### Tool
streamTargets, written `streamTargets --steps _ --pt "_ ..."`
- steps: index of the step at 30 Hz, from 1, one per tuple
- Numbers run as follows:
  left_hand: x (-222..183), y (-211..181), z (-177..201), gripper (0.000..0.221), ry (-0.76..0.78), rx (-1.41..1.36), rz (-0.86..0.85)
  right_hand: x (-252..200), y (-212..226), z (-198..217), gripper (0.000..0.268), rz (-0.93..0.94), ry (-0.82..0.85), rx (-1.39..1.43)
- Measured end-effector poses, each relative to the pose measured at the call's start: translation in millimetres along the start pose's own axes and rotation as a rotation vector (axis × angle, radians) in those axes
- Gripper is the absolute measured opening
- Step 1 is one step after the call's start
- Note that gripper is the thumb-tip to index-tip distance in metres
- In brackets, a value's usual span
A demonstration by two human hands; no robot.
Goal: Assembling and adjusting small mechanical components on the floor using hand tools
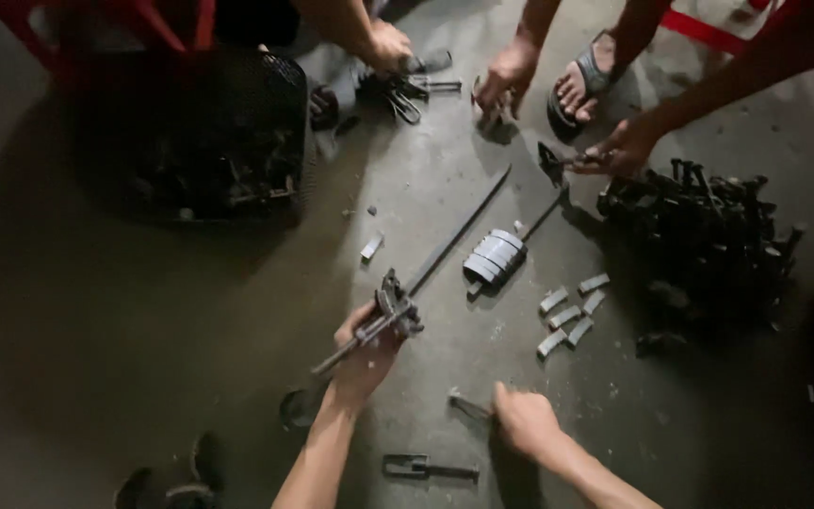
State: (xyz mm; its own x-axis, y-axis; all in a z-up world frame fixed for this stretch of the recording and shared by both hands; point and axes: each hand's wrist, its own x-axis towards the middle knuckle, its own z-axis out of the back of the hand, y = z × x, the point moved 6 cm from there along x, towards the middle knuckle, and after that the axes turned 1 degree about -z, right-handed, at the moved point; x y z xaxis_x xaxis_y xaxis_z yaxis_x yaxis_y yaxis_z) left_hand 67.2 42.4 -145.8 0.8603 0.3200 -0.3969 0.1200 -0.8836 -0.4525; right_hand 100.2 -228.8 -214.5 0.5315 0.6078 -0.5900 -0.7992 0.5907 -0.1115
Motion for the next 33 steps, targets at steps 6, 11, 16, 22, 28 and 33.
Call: streamTargets --steps 6,11,16,22,28,33 --pt "-64 -74 -77 0.029 0.228 0.801 -0.633 -3 -54 61 0.027 -0.079 -0.124 0.615" --pt "-56 -60 -89 0.017 0.416 0.807 -0.521 -60 -54 250 0.015 0.241 -0.942 0.164" --pt "-71 -52 -119 0.015 0.415 0.293 -0.23 -109 -42 311 0.026 0.342 -1.198 0.586" --pt "-86 -66 -143 0.017 0.49 0.622 -0.469 -102 -24 315 0.026 0.337 -1.115 0.408" --pt "-79 -41 -131 0.039 0.274 -0.005 -0.032 -87 -29 288 0.026 0.439 -1.158 0.649" --pt "-56 -11 -69 0.038 0.373 0.071 0.178 -110 -33 317 0.03 0.294 -1.2 0.635"
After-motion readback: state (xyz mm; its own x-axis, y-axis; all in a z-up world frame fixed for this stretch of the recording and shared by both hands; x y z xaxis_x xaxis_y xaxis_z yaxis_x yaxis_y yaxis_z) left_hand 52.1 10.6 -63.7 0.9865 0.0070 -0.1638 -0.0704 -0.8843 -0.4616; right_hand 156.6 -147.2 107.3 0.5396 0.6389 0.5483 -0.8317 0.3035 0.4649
